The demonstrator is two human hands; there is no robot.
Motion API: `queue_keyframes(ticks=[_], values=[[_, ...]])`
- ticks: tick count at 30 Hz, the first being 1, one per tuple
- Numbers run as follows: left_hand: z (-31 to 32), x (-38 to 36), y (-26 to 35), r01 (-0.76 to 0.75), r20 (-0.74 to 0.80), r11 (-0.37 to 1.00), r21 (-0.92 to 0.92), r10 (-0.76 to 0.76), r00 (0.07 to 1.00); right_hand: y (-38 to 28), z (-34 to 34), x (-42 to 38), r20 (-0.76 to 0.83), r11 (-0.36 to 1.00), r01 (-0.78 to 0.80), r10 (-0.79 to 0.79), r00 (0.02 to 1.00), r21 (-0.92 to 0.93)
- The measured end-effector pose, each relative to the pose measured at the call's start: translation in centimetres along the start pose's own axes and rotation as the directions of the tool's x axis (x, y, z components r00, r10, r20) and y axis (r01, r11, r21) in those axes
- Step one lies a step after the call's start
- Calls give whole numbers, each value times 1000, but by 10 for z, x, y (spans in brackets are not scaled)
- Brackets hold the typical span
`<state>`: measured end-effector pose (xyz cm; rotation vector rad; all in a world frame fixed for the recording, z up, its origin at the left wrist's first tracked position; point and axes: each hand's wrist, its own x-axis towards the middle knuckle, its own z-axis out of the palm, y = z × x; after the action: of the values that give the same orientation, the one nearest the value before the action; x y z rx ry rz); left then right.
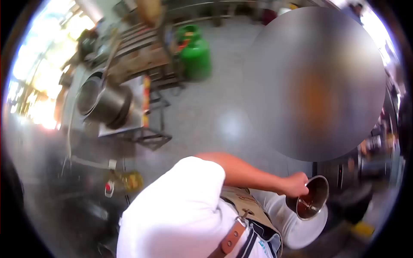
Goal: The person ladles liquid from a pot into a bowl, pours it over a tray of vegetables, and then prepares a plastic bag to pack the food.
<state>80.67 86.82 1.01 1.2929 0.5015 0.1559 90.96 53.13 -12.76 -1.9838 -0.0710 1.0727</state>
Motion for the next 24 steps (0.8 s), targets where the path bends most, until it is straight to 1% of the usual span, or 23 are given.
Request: queue_keyframes(ticks=[1,2,3,5,7,8,9,10,11,12,14,15,17,18,19,21,22,23,24], values=[[-1,-28,3,-27,-62,1000,1,27,998,-4,31,8,46,997,-37,41,998,-70],[-45,-17,-1,-18,-133,999,30,22,991,-31,68,43,104,987,-47,64,993,-157],[-68,-21,7,-46,-179,998,-52,36,983,-56,92,65,158,973,-30,67,985,-227],[-121,-18,22,-17,-253,996,-88,-5,967,-107,140,117,255,941,31,59,965,-337],[-171,-11,21,-79,-359,993,-88,42,932,-149,184,158,333,897,107,46,942,-428],[-171,-16,23,-121,-395,991,-64,86,915,-160,196,172,359,881,144,30,933,-450],[-208,-5,20,-126,-446,989,-76,79,891,-185,220,198,387,853,184,23,922,-489],[-230,2,21,-135,-491,989,-69,84,867,-205,234,220,415,827,227,8,910,-515],[-256,3,34,-147,-539,987,-66,89,838,-232,249,245,434,798,270,-12,901,-538],[-279,3,50,-101,-561,984,-145,2,828,-260,262,269,452,770,309,-30,891,-558],[-321,31,54,-168,-599,978,-123,62,799,-320,279,311,455,700,388,-100,885,-600],[-337,34,62,-202,-632,974,-105,92,770,-349,283,334,463,655,436,-145,874,-618],[-378,42,87,-178,-750,984,-21,102,654,-420,292,377,478,512,545,-269,836,-664],[-390,47,98,-164,-796,986,10,107,596,-456,291,398,506,385,615,-354,787,-688],[-410,55,106,-161,-800,986,-37,67,596,-494,294,423,549,233,681,-440,710,-694],[-457,76,118,-154,-794,982,-113,4,608,-571,305,470,662,-56,780,-568,488,-623],[-482,86,122,-182,-830,982,-49,62,555,-601,322,494,701,-71,829,-577,419,-554],[-511,100,122,-200,-853,980,10,113,509,-618,356,509,710,231,883,-527,467,-410],[-533,116,121,-220,-861,974,62,164,481,-637,396,508,715,556,804,-474,514,-210]])
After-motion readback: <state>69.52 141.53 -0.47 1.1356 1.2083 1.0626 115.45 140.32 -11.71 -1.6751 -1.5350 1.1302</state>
